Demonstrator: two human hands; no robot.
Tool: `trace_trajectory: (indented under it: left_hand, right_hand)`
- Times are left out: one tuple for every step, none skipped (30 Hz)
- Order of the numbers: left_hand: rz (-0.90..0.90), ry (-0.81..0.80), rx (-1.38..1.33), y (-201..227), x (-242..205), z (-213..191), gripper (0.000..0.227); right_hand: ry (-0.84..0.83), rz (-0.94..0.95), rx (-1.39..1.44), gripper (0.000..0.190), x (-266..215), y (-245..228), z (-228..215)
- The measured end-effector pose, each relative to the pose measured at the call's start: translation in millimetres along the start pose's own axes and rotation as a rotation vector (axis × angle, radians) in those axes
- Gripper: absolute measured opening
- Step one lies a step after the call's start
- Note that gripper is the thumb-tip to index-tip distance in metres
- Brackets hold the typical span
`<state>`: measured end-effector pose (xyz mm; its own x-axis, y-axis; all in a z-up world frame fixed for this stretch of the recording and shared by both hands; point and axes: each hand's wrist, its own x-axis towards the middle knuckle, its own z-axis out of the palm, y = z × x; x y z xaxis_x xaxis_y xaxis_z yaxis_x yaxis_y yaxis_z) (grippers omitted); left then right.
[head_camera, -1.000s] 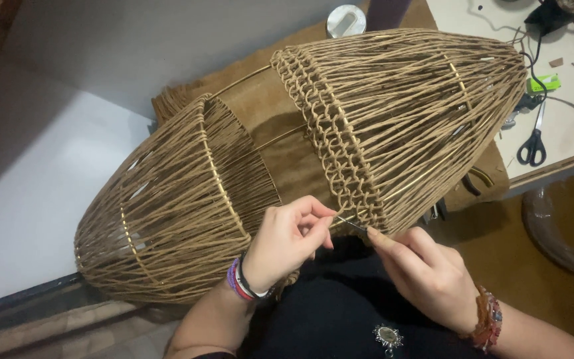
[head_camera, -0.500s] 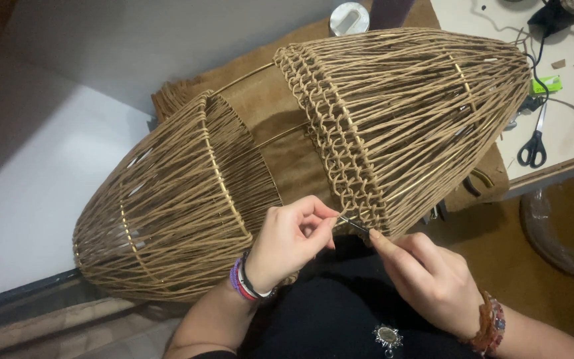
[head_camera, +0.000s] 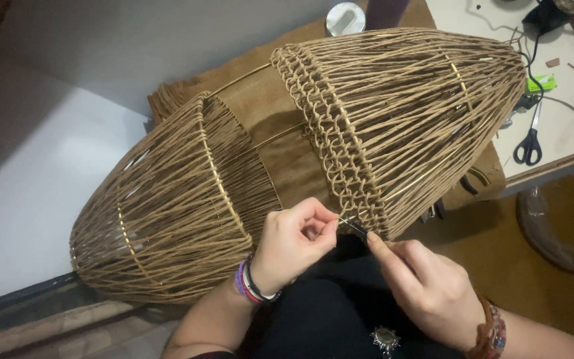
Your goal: Weaving and assembling a wicker basket using twine, scissors, and a glue gun.
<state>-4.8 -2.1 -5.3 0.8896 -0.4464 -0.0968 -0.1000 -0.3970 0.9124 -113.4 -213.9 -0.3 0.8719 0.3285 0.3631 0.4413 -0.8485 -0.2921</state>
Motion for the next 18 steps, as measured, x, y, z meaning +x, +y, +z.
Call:
trace_trajectory:
  left_hand:
    - [-0.001,0.0,-0.001,-1.3,-1.0,0.9,0.005]
    - [0.03,0.016,0.013,-2.5,-1.5,2.2,0.007]
    - [0.061,0.032,0.026,-3.6,-1.9,3.5,0.009]
    - [0.062,0.03,0.026,-3.8,-2.1,3.8,0.009]
    - [0.076,0.039,0.044,-3.9,-2.2,4.0,0.01]
    - [0.091,0.05,0.061,-4.1,-1.8,4.0,0.01]
    - [0.093,0.05,0.06,-4.7,-1.4,4.0,0.01]
    - [0.105,0.066,0.065,-5.4,-1.4,4.4,0.01]
    - [0.118,0.082,0.069,-6.1,-1.6,4.8,0.01]
    - [0.118,0.086,0.068,-7.6,-1.3,5.7,0.01]
    - [0.138,0.104,0.073,-9.1,-1.1,6.8,0.01]
    - [0.157,0.118,0.079,-10.5,-1.6,7.8,0.01]
    - [0.156,0.118,0.078,-10.4,-2.5,8.0,0.01]
    - [0.164,0.116,0.072,-10.2,-2.8,8.2,0.009]
    - [0.172,0.114,0.065,-9.9,-2.9,8.4,0.009]
    - [0.173,0.113,0.065,-10.0,-2.8,8.3,0.009]
    - [0.179,0.122,0.085,-10.1,-2.7,8.4,0.01]
    - [0.185,0.13,0.105,-10.0,-3.1,8.8,0.01]
  right_hand:
    - [-0.001,0.0,0.0,0.033,-0.1,-2.5,-0.7]
    - [-0.018,-0.041,-0.045,0.036,-0.1,-4.4,-1.5]
    - [-0.035,-0.082,-0.091,0.039,-0.2,-6.2,-2.5]
    - [-0.034,-0.08,-0.092,0.039,-0.7,-5.1,0.3]
    - [-0.05,-0.025,-0.055,0.037,-1.0,-4.0,3.0]
    - [-0.065,0.028,-0.018,0.036,-0.7,-2.4,5.8]
    - [-0.064,0.028,-0.02,0.036,2.7,-0.8,6.5]
    - [-0.041,0.167,0.131,0.031,6.3,1.2,7.0]
    - [-0.018,0.305,0.283,0.026,9.8,3.0,7.6]
    - [-0.019,0.301,0.282,0.026,9.5,6.6,10.7]
    - [-0.021,0.365,0.414,0.024,8.9,10.2,13.7]
    - [-0.024,0.433,0.547,0.022,7.6,12.8,16.6]
    - [-0.025,0.432,0.547,0.022,8.2,12.5,16.2]
    - [-0.013,0.419,0.564,0.022,9.1,12.5,15.6]
    - [-0.002,0.406,0.581,0.022,9.9,12.6,15.1]
    - [0.0,0.406,0.58,0.022,4.9,13.7,17.8]
    - [0.011,0.17,0.314,0.028,-0.2,14.9,20.5]
    - [0.02,-0.065,0.047,0.034,-6.0,15.8,23.0]
